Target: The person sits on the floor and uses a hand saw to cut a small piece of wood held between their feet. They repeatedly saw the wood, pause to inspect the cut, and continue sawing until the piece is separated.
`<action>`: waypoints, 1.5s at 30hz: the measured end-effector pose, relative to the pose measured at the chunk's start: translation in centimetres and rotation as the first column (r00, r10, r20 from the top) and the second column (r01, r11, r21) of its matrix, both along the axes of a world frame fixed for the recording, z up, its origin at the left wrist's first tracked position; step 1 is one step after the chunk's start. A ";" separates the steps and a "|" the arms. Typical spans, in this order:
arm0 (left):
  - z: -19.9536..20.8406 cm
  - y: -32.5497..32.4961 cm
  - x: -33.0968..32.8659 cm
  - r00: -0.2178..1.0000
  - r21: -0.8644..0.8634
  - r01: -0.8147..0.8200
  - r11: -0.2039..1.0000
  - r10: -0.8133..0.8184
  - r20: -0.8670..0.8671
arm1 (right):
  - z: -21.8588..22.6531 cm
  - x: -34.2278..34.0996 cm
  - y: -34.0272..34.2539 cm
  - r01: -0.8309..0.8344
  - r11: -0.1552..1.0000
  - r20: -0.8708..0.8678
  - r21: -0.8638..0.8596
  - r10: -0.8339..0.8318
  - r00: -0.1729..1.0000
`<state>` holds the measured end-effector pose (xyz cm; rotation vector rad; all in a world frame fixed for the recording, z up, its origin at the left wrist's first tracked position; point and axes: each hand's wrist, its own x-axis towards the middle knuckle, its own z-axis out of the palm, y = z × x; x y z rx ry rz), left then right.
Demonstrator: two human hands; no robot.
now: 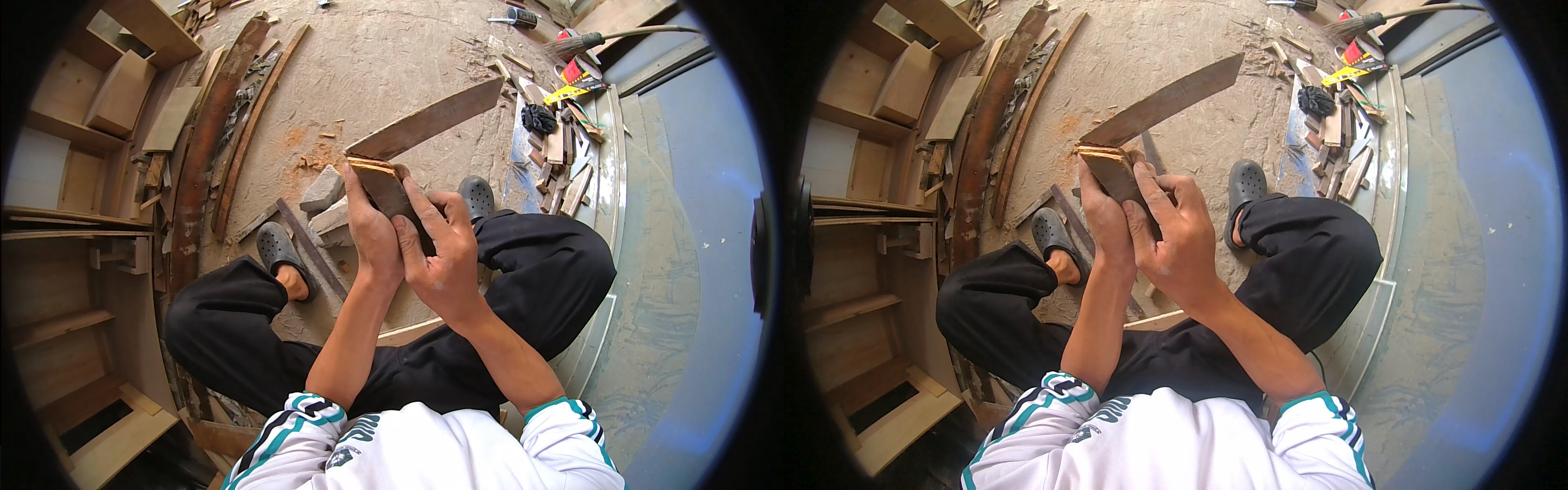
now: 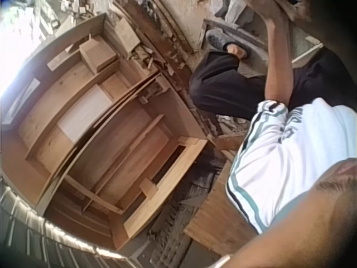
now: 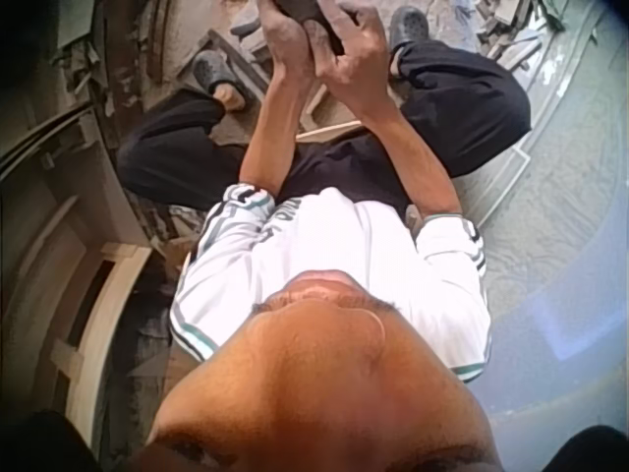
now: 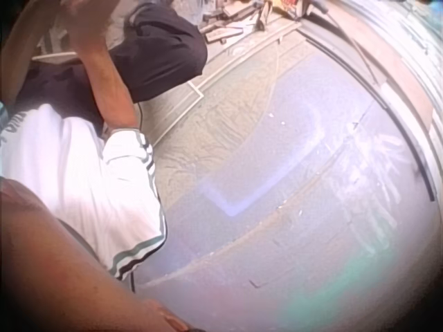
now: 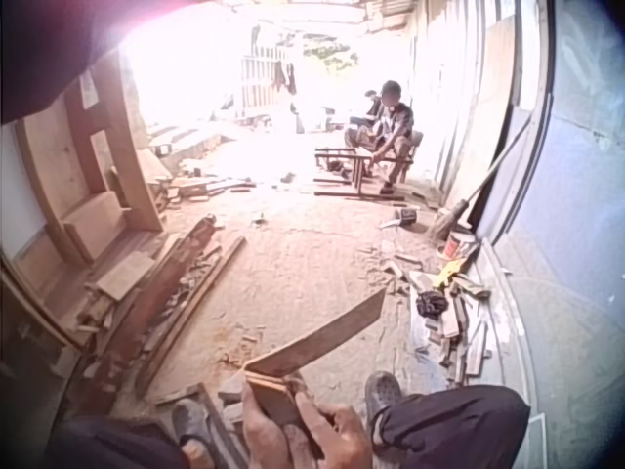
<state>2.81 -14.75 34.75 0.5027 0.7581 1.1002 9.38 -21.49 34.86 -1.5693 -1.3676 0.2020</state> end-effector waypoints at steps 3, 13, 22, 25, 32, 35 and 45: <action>-0.1 0.0 0.1 1.000 0.009 0.006 1.000 -0.006 0.016 | -0.1 0.1 0.0 0.005 1.000 0.003 0.002 -0.005 1.000; -0.4 0.1 0.1 1.000 0.015 0.013 1.000 -0.013 0.023 | -0.2 0.1 0.1 0.005 1.000 0.016 0.015 -0.005 1.000; -0.1 0.2 0.5 0.999 -0.028 -0.022 0.999 0.023 0.034 | -0.2 0.4 0.1 0.025 0.998 0.082 -0.055 -0.021 0.996; -1.3 0.5 0.3 0.999 -0.019 0.022 1.000 -0.021 0.048 | -0.5 0.6 0.2 0.036 0.994 0.096 -0.101 -0.026 0.995; -3.4 1.4 2.6 0.999 -0.155 -0.028 0.987 0.033 0.024 | -3.2 3.7 -0.3 0.138 0.960 0.111 -0.244 -0.113 0.987; -11.0 4.4 0.1 0.933 -0.151 0.016 0.988 -0.069 -0.354 | -4.2 6.0 -1.4 0.218 0.930 0.130 -0.296 -0.187 0.974; -24.4 7.1 1.0 0.643 -0.241 0.046 0.969 -0.214 -0.735 | -6.6 10.3 -3.7 0.172 0.926 -0.034 -0.335 -0.195 0.980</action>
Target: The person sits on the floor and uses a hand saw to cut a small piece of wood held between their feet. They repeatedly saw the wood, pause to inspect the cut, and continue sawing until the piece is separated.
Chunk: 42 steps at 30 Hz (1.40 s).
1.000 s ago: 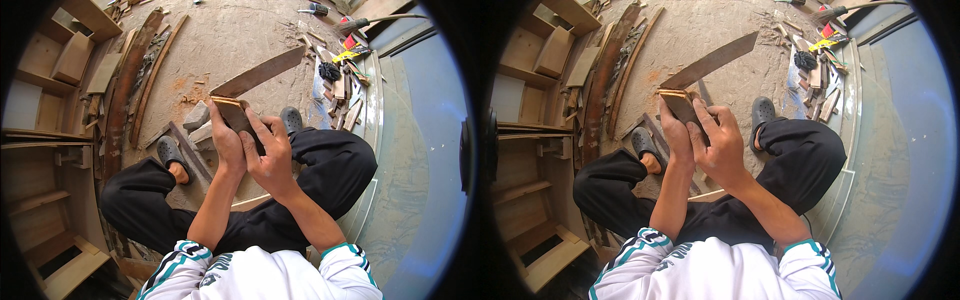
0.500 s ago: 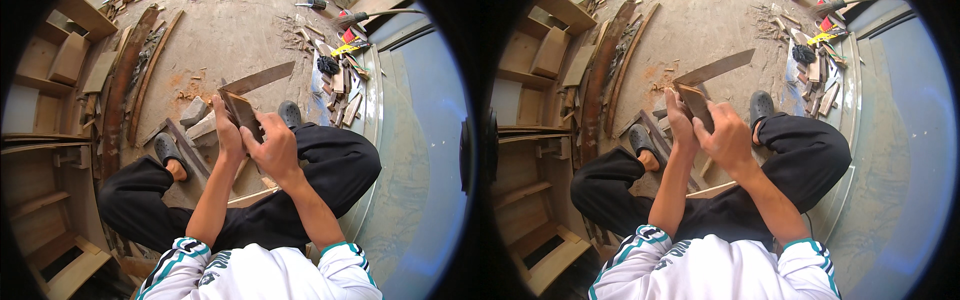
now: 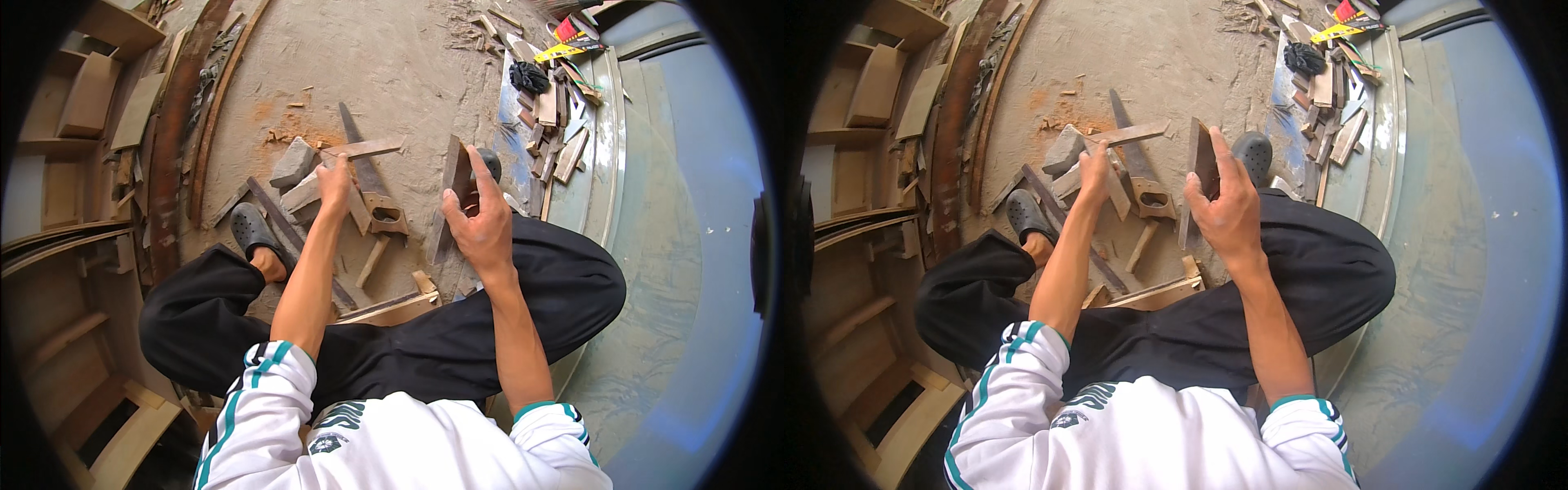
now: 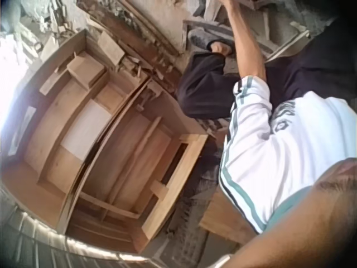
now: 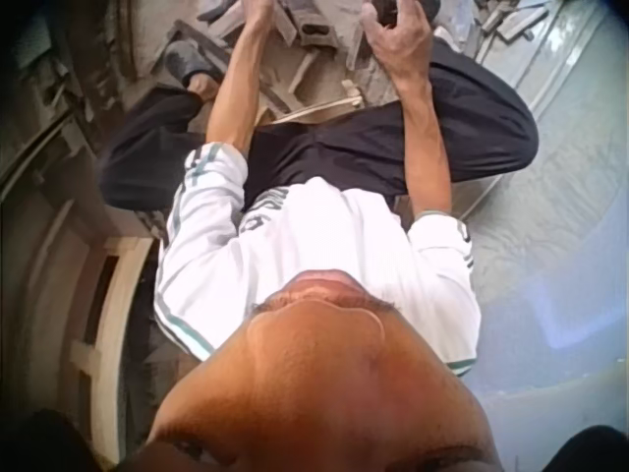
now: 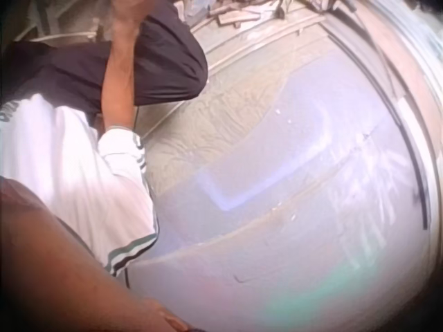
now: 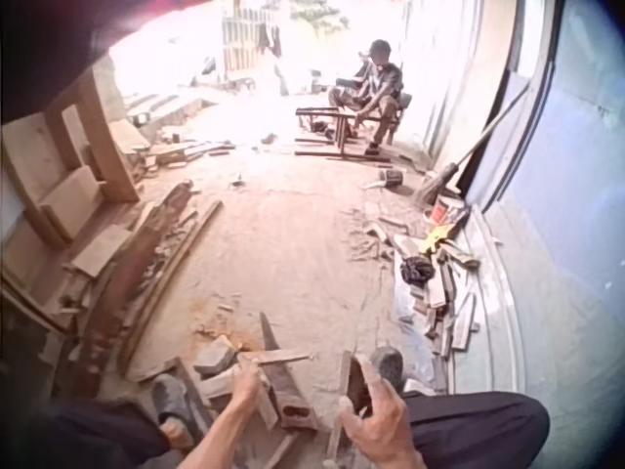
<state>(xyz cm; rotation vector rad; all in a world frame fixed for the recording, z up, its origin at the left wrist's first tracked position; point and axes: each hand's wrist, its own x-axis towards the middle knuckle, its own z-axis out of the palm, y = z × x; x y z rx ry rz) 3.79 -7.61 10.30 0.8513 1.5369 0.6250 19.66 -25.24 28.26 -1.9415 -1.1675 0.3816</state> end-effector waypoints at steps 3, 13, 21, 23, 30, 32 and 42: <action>-6.0 1.6 1.2 0.999 0.006 -0.018 1.000 0.018 0.047 | 0.7 -0.6 1.5 -0.020 0.998 -0.017 0.052 0.021 1.000; -6.2 2.7 10.0 0.937 0.020 0.346 0.938 -0.346 0.035 | 0.3 0.0 1.3 0.016 0.998 -0.042 -0.054 -0.018 0.999; 2.4 0.0 4.8 0.817 -0.037 0.473 0.880 -0.422 0.394 | -0.7 -0.7 1.6 -0.030 0.997 0.047 -0.076 0.033 0.998; 5.5 -1.2 3.2 0.765 0.002 0.451 0.893 -0.388 0.515 | -0.8 -1.5 2.2 -0.036 0.999 0.052 -0.033 0.037 0.998; 14.7 -4.2 2.2 0.755 0.350 0.361 0.864 -0.491 0.435 | -0.8 -2.9 3.2 -0.053 0.998 -0.007 0.015 0.054 0.999; 15.4 -4.2 1.5 0.779 0.387 0.350 0.853 -0.494 0.385 | -0.4 -3.6 3.4 -0.080 0.997 -0.029 0.017 0.080 0.996; 16.5 -3.9 -1.4 0.802 0.412 0.116 0.904 -0.330 0.499 | 0.0 -7.6 4.5 -0.217 0.969 -0.070 0.114 0.226 0.972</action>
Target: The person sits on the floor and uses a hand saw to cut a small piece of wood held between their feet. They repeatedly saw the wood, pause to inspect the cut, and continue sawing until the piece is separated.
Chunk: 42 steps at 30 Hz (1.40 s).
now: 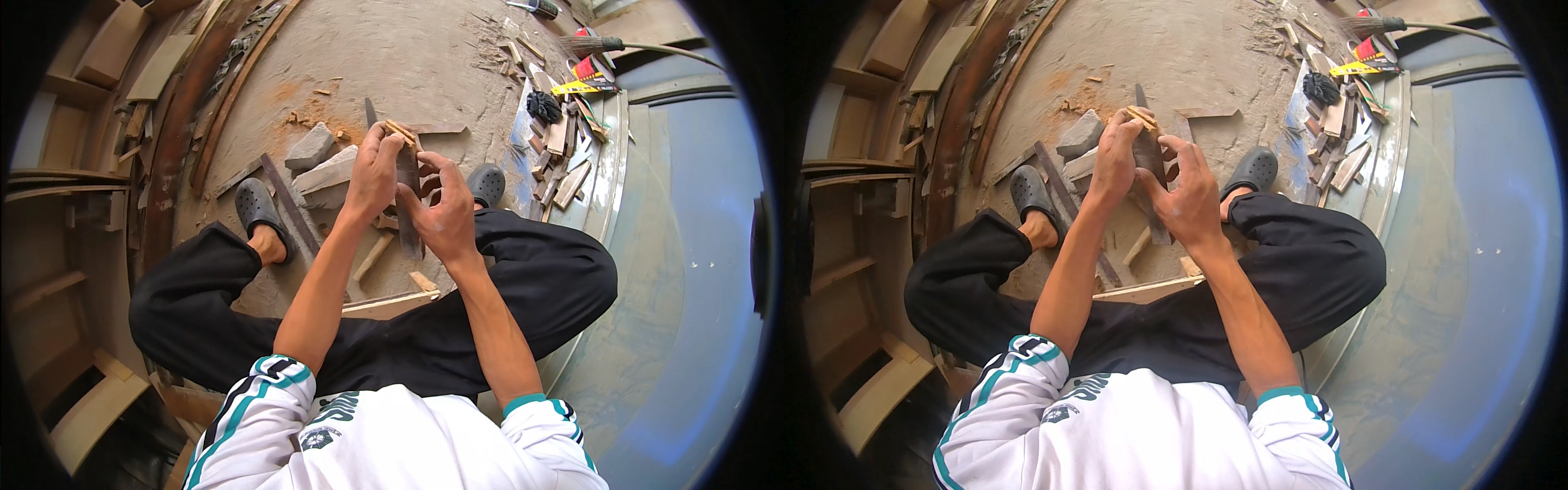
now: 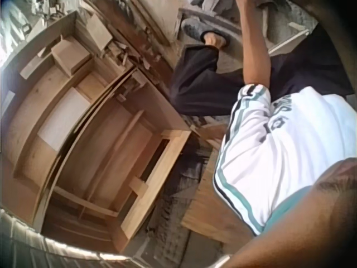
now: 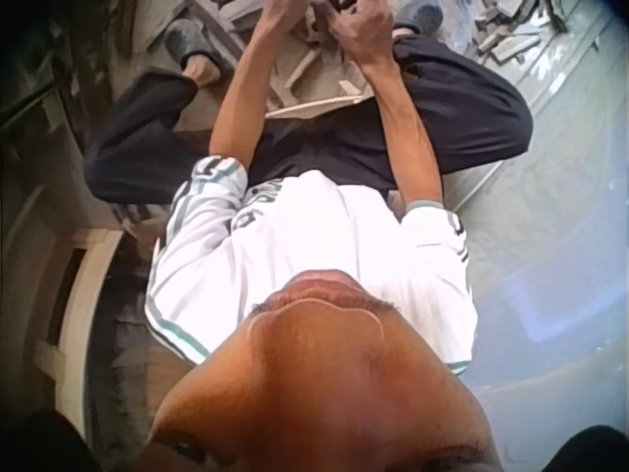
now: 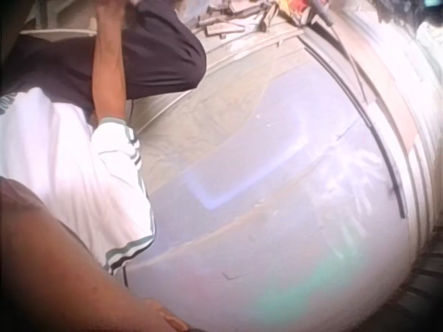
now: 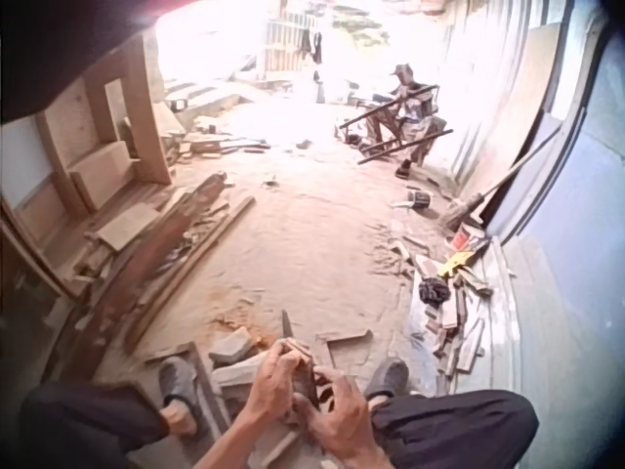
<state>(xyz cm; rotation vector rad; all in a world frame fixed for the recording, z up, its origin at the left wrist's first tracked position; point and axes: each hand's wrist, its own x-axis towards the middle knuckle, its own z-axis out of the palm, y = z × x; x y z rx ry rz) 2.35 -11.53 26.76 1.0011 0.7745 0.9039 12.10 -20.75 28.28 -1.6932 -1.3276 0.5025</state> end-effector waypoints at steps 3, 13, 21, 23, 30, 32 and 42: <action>-0.4 0.3 -0.7 0.997 -0.108 -0.079 0.991 0.079 -0.001 | -0.4 -1.0 0.5 -0.060 0.998 -0.095 -0.003 0.060 0.994; -10.9 5.7 -8.5 0.682 0.072 -0.357 0.932 0.312 -0.661 | -12.4 1.8 1.6 -0.050 0.865 -0.070 -0.498 0.018 0.997; -18.8 5.4 -11.6 0.467 0.213 -0.167 0.963 0.268 -0.843 | -24.2 2.0 -2.7 -0.069 0.613 0.246 -0.787 0.415 0.876; -19.0 4.4 -10.8 0.428 0.176 -0.079 0.981 0.192 -0.883 | -25.3 0.8 -2.6 -0.078 0.631 0.304 -0.772 0.473 0.827; -21.5 5.6 -6.7 0.448 0.145 0.288 0.947 0.000 -0.894 | -29.4 -2.2 -3.3 -0.075 0.779 0.479 -0.623 0.455 0.750; -22.6 6.4 -6.0 0.497 0.220 0.324 0.920 0.032 -0.867 | -30.3 -2.3 -3.2 -0.040 0.803 0.534 -0.595 0.432 0.727; -22.9 7.8 -9.1 0.369 0.451 0.498 0.741 0.289 -0.883 | -29.2 -0.7 -2.1 -0.101 0.749 0.371 -0.654 0.434 0.821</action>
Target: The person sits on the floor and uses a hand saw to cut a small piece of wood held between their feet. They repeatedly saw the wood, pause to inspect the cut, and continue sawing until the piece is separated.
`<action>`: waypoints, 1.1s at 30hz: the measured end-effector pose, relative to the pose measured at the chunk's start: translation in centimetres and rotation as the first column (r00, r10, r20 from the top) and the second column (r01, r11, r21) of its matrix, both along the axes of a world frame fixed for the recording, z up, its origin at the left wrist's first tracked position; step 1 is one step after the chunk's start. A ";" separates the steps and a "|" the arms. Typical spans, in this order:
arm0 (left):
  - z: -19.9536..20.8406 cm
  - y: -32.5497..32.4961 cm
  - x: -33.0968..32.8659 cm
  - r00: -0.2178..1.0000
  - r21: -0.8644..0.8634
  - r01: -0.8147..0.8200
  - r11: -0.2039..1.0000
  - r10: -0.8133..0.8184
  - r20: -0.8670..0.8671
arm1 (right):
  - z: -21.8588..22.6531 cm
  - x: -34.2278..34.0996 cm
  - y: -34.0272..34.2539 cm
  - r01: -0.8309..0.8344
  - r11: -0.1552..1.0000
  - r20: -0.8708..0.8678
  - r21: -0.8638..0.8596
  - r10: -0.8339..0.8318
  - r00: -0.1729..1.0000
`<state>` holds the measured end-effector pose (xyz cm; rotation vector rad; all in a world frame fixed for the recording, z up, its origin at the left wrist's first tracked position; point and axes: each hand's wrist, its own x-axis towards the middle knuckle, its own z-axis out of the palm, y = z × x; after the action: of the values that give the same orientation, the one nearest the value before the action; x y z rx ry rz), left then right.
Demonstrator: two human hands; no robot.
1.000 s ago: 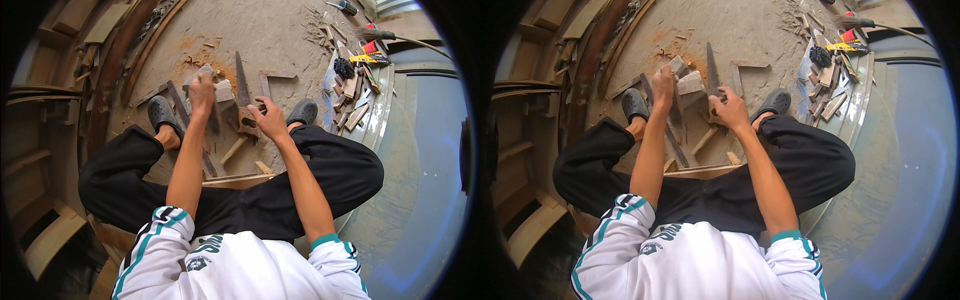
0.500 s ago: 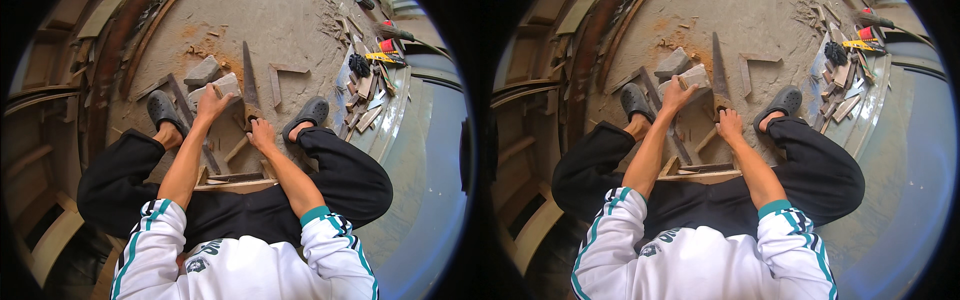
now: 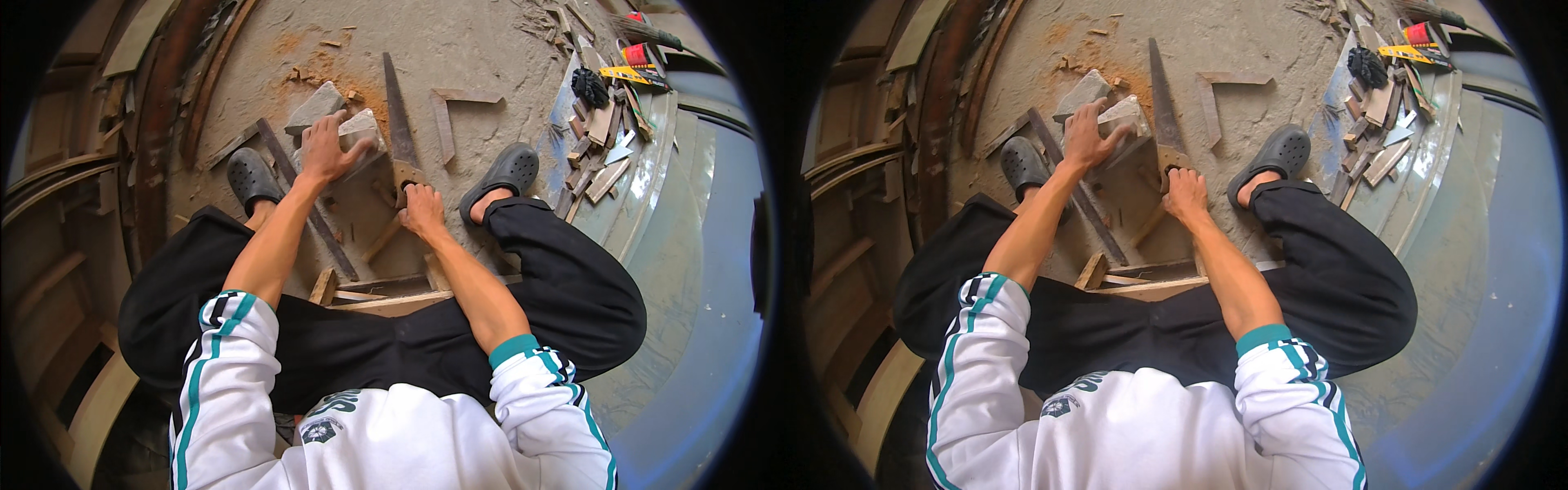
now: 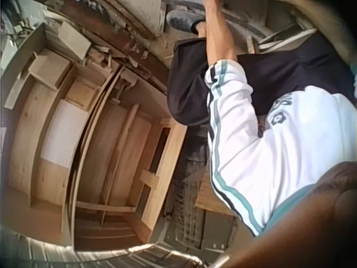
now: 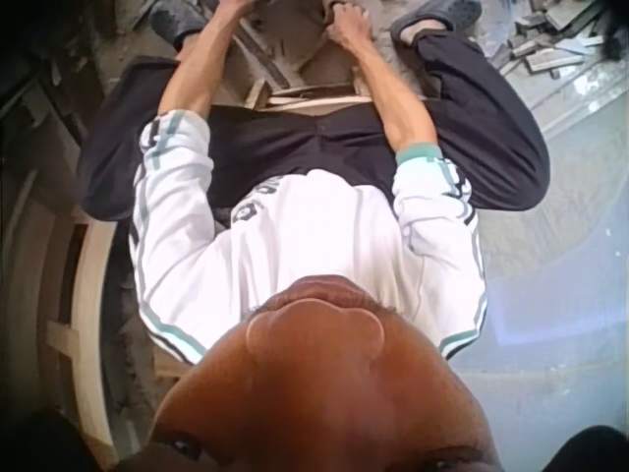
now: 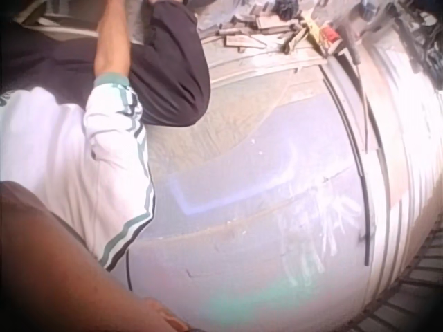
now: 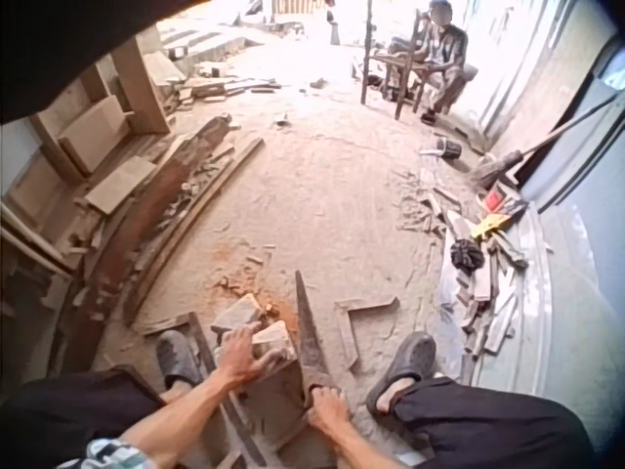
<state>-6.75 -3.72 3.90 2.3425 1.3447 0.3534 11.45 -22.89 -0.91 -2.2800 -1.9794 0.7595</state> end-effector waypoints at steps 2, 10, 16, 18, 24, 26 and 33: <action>0.1 -0.9 -1.5 0.991 0.071 0.128 0.989 -0.125 -0.043 | 0.2 -0.1 -0.1 -0.010 0.999 -0.002 0.038 0.010 1.000; -1.6 -2.0 -4.7 0.973 -0.081 0.099 0.992 -0.113 -0.202 | 2.2 -1.0 0.2 -0.055 0.998 -0.041 0.002 0.055 0.998; -0.8 -3.9 -3.5 0.970 0.297 -0.130 0.946 0.183 -0.158 | 2.8 -0.4 -0.1 -0.064 0.997 -0.022 0.049 0.066 0.998; -0.4 -4.9 -3.2 0.997 0.277 0.013 0.961 0.009 -0.080 | 3.0 -0.7 0.1 -0.038 0.996 -0.040 0.078 0.041 0.998; -2.1 -7.5 -0.4 0.993 -0.004 0.025 1.000 -0.026 -0.113 | 4.2 -2.5 1.3 0.071 0.970 -0.189 0.233 -0.026 0.982; -2.7 -7.3 -0.1 0.987 0.038 0.012 0.999 -0.006 -0.161 | 4.4 -3.0 1.8 0.123 0.972 -0.272 0.202 -0.065 0.960; -1.2 -6.6 0.6 0.985 -0.267 -0.079 0.960 0.117 0.130 | 5.9 -2.1 2.3 0.549 0.832 -0.591 -0.087 -0.487 0.644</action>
<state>-6.15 -10.31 2.69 2.0007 1.3517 0.3450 9.30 -20.58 5.00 -2.0225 -0.9845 1.0854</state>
